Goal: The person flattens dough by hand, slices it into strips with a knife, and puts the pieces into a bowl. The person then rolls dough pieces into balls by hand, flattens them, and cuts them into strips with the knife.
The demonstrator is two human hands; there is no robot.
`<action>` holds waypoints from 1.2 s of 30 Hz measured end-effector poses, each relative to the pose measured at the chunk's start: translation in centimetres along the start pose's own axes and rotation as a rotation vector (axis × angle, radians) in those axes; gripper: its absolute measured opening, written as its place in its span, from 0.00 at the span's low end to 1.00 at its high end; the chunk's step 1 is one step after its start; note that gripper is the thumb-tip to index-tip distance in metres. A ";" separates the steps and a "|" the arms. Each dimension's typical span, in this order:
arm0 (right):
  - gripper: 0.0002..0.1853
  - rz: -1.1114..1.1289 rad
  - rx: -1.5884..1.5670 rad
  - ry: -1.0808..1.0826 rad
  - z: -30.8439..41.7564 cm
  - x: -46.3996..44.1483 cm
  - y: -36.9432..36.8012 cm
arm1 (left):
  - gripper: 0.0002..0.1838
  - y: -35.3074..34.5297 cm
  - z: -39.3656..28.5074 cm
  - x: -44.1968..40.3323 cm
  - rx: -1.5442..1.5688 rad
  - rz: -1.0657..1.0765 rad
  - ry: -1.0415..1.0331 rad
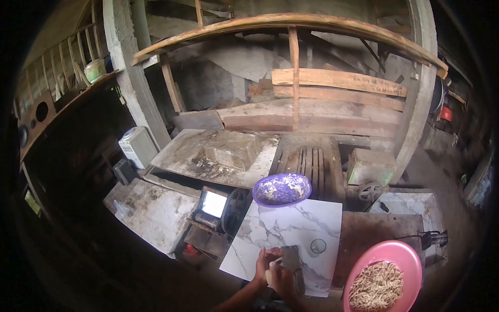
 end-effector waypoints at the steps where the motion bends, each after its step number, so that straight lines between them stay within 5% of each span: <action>1: 0.26 -0.068 -0.052 0.017 -0.5 -0.5 -0.2 | 0.32 -0.8 -0.5 0.1 -0.007 0.000 0.003; 5: 0.27 -0.107 -0.204 -0.077 -6.3 -2.3 -1.5 | 0.30 -2.0 -1.5 0.8 -0.044 0.003 -0.127; 7: 0.27 -0.079 -0.313 -0.110 -7.6 -3.0 -1.3 | 0.26 -2.2 -1.7 1.9 -0.315 -0.005 -0.088; 12: 0.16 0.060 -0.187 -0.053 -7.7 -2.7 -1.4 | 0.21 -1.1 -1.9 1.2 -0.616 -0.007 -0.309; 14: 0.14 0.052 -0.177 -0.064 -7.4 -2.6 -1.4 | 0.25 -1.5 -3.2 1.2 -0.899 -0.072 -0.455; 16: 0.12 0.041 -0.168 -0.080 -6.3 -2.3 -1.3 | 0.27 -1.6 -3.5 0.8 -0.862 -0.109 -0.427; 18: 0.15 -0.142 -0.018 0.202 -3.1 -2.4 -0.7 | 0.30 -1.8 -4.2 0.5 -0.826 -0.146 -0.389; 21: 0.18 -0.356 0.166 0.198 -1.5 -3.1 -0.7 | 0.32 -2.5 -5.7 0.5 -0.863 -0.200 -0.386; 23: 0.18 -0.237 0.035 0.166 -0.9 -3.5 -1.4 | 0.34 -2.9 -6.4 -0.1 -0.986 -0.189 -0.522; 25: 0.17 -0.130 -0.099 0.137 -0.2 -4.2 -2.5 | 0.34 -3.0 -6.6 -0.7 -1.028 -0.118 -0.513; 27: 0.10 -0.430 0.205 0.402 0.6 -4.6 -3.4 | 0.34 -3.7 -7.1 -0.5 -1.067 -0.047 -0.498; 34: 0.14 -0.385 0.266 0.210 -1.7 -7.0 -3.9 | 0.37 -4.3 -9.1 0.6 -0.802 -0.040 -0.205; 36: 0.19 -0.355 0.068 0.122 -1.0 -7.9 -4.1 | 0.38 -4.5 -10.1 0.7 -0.756 -0.048 -0.139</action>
Point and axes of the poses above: each hand's wrist, its own x-axis away from the middle knuckle, its own y-axis out of the back of the hand, z = x × y, the point moved 1 cm from there along -x, towards the middle knuckle, and after that the axes turned 5 degrees about x, right-handed, at the moved point
